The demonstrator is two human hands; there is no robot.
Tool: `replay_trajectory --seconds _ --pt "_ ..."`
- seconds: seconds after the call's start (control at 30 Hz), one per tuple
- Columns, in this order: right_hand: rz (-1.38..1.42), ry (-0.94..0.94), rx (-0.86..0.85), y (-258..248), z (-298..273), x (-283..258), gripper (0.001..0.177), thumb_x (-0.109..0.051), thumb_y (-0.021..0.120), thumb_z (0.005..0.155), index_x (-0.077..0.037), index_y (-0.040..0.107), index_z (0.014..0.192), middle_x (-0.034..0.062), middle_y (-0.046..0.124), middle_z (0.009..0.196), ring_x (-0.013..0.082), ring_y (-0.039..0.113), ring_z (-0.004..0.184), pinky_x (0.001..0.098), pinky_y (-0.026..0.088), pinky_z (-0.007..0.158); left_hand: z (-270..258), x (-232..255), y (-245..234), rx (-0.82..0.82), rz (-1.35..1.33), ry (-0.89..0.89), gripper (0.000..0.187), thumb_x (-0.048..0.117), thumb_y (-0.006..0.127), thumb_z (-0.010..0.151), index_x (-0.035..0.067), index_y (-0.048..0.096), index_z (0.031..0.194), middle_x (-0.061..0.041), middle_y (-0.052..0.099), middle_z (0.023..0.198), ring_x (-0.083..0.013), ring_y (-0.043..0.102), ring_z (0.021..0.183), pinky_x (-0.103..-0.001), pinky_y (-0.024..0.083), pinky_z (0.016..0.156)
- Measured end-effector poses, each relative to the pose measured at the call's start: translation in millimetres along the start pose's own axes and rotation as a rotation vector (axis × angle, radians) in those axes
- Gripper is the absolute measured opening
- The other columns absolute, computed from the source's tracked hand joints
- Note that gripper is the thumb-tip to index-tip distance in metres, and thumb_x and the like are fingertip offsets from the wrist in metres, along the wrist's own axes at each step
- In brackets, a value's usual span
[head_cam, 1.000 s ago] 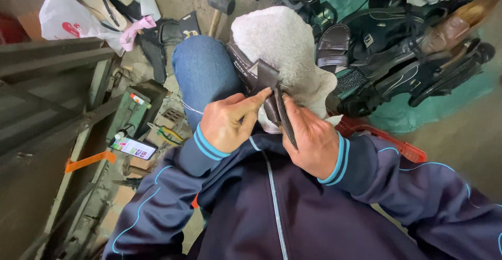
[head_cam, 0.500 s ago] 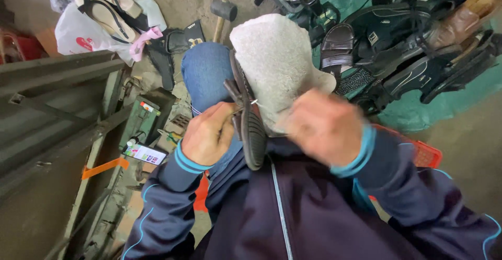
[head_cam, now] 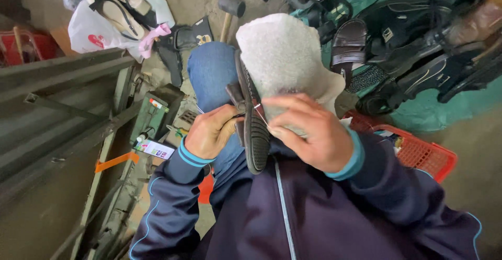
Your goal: Hand-stitching a sandal strap using a needle and thread.
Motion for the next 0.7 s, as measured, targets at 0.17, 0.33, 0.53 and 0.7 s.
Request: replay_trajectory --seconds 0.17,0.33,0.53,0.7 --pt "0.437 0.272 -0.121 -10 8 14 0.008 -0.011 0.069 0.095 -0.012 0.077 0.093 0.0021 0.077 0.081 0.0166 0.075 0.075 0.0340 0.060 0.074 8 8 2 -0.036 -0.002 0.060 0.014 0.020 0.059 0.105 0.009 0.067 0.100 -0.011 0.069 0.087 -0.0398 0.070 0.077 -0.045 0.060 0.067" --pt "0.044 0.170 -0.050 19 -2 37 0.021 -0.009 0.065 0.099 -0.013 0.074 0.117 0.0080 0.077 0.101 0.0292 0.075 0.094 0.0413 0.060 0.082 8 12 7 -0.042 0.004 0.067 0.018 0.021 0.059 0.105 0.006 0.068 0.101 -0.013 0.069 0.086 -0.0414 0.070 0.077 -0.047 0.060 0.067" --pt "-0.033 0.156 -0.155 19 -2 21 0.033 -0.009 0.063 0.099 -0.011 0.067 0.132 0.0139 0.077 0.101 0.0343 0.075 0.092 0.0468 0.061 0.078 6 1 9 -0.013 0.066 0.073 0.020 0.027 0.062 0.103 0.008 0.066 0.097 -0.010 0.067 0.083 -0.0403 0.070 0.077 -0.047 0.058 0.065" --pt "-0.045 0.161 -0.084 14 -8 18 0.044 -0.008 0.063 0.100 -0.014 0.062 0.143 0.0114 0.077 0.095 0.0317 0.075 0.088 0.0435 0.061 0.075 -5 7 4 0.051 0.186 0.053 0.027 0.031 0.065 0.102 0.007 0.066 0.090 -0.011 0.068 0.079 -0.0396 0.069 0.072 -0.047 0.058 0.063"
Point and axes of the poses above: each hand's wrist, its own z-axis towards the middle knuckle, its own y-axis out of the palm, x = y × z, the point moved 6 cm from there along z, towards the middle knuckle
